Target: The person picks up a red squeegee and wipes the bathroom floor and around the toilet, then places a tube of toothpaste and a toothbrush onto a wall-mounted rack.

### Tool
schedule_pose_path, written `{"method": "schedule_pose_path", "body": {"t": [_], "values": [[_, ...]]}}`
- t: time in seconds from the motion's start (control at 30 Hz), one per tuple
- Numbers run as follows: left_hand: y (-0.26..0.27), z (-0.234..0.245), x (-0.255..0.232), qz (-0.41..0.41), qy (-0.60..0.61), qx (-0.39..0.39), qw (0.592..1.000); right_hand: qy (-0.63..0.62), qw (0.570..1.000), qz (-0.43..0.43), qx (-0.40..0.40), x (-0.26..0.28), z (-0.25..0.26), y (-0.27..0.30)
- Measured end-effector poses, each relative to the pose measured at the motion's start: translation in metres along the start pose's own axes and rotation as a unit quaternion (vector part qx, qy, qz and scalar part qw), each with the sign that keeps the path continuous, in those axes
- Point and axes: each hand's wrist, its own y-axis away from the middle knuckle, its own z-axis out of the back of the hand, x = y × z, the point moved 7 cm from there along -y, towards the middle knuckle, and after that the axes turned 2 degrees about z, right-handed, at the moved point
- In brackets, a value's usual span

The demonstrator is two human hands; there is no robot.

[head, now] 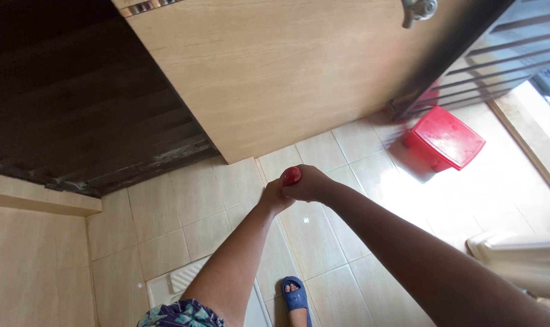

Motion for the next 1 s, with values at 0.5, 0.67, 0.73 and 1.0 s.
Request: {"method": "schedule_pose_path", "body": {"t": [0.5,0.67,0.73,1.0], "values": [[0.032,0.039,0.026,-0.014,0.131,-0.01,0.991,0.039,0.998,0.055,-0.014,0.034,-0.032,-0.014],[0.086,0.113,0.059,0.102,0.05,-0.009,0.993,-0.01,0.993,0.115,0.026,0.099,-0.073,-0.008],[0.093,0.155,0.081,0.036,-0.006,-0.057,0.998,-0.052,0.987,0.145,0.054,0.137,-0.101,-0.01],[0.137,0.299,0.275,0.082,-0.113,-0.152,0.978,-0.16,0.931,0.323,0.05,0.261,-0.277,-0.061]]}}
